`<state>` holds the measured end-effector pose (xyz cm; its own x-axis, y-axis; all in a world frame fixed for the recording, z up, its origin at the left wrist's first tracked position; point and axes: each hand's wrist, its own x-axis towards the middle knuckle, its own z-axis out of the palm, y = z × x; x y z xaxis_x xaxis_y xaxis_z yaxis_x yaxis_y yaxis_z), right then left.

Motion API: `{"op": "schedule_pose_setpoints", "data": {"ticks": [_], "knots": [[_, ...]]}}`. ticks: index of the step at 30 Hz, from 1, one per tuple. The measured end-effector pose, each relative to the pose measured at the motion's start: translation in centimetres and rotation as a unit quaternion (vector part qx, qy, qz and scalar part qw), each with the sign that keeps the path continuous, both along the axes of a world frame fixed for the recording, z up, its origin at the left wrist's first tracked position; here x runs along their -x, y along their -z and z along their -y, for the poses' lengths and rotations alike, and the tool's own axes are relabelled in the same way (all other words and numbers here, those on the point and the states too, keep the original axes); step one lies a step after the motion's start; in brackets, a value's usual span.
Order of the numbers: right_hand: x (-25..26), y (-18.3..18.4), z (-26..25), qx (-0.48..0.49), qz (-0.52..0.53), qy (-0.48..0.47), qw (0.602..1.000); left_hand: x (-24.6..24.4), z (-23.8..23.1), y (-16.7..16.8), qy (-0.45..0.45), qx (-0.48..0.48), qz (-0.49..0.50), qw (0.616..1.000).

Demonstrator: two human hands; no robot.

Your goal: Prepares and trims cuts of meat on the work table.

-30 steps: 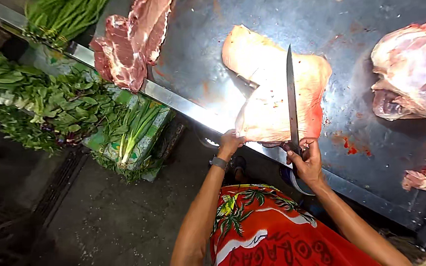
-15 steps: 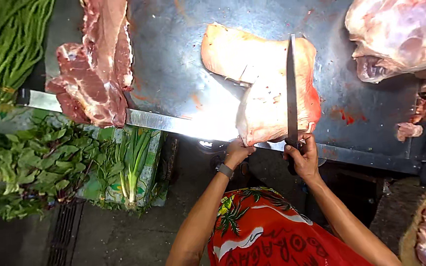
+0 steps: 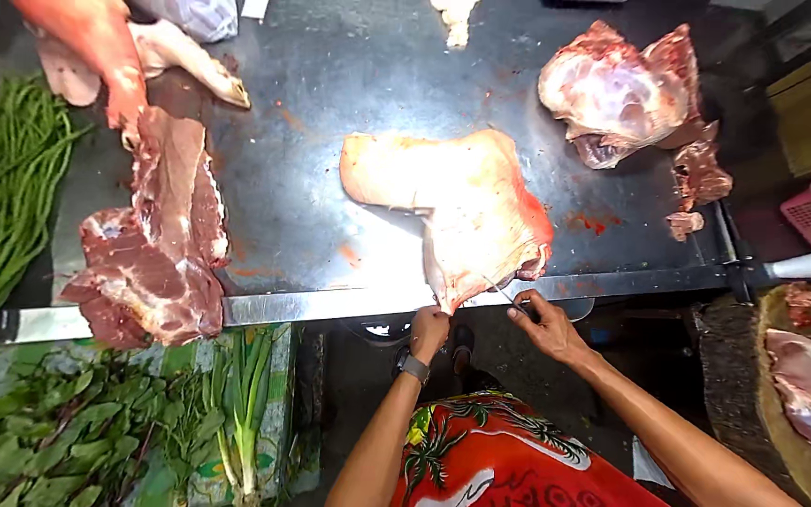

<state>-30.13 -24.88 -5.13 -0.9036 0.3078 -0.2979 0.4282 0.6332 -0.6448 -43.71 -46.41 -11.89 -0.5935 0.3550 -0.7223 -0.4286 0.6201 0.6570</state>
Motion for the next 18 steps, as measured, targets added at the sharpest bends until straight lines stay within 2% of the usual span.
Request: {"op": "schedule_pose_setpoints", "data": {"ticks": [3, 6, 8, 11, 14, 16, 18], "knots": [[-0.6, 0.6, -0.2, -0.002, 0.022, -0.002, 1.000, -1.3, -0.7, -0.2, -0.047, 0.013, -0.035, 0.998], [-0.8, 0.7, 0.4, 0.003, -0.001, 0.031, 1.000, -2.7, -1.5, -0.9, -0.106, 0.024, -0.139, 0.984], [-0.9, 0.9, 1.2, 0.020, -0.021, 0.062, 0.998, -3.5, -2.2, 0.1, -0.118, 0.019, -0.181, 0.976], [-1.0, 1.6, 2.7, 0.069, -0.031, 0.113, 0.991, -3.7, -3.7, 1.5, -0.085, 0.040, -0.175, 0.980], [-1.2, 2.1, 3.9, 0.111, -0.026, 0.136, 0.984, -3.3, -4.2, 0.9, -0.031, 0.080, -0.159, 0.983], [-1.4, 2.2, 3.7, 0.101, -0.016, 0.112, 0.988, -3.0, -3.7, 0.2, -0.007, 0.081, -0.148, 0.986], [-1.6, 2.2, 2.5, 0.046, -0.009, 0.059, 0.997, -2.6, -2.7, -0.4, 0.021, 0.067, -0.143, 0.987]]}}
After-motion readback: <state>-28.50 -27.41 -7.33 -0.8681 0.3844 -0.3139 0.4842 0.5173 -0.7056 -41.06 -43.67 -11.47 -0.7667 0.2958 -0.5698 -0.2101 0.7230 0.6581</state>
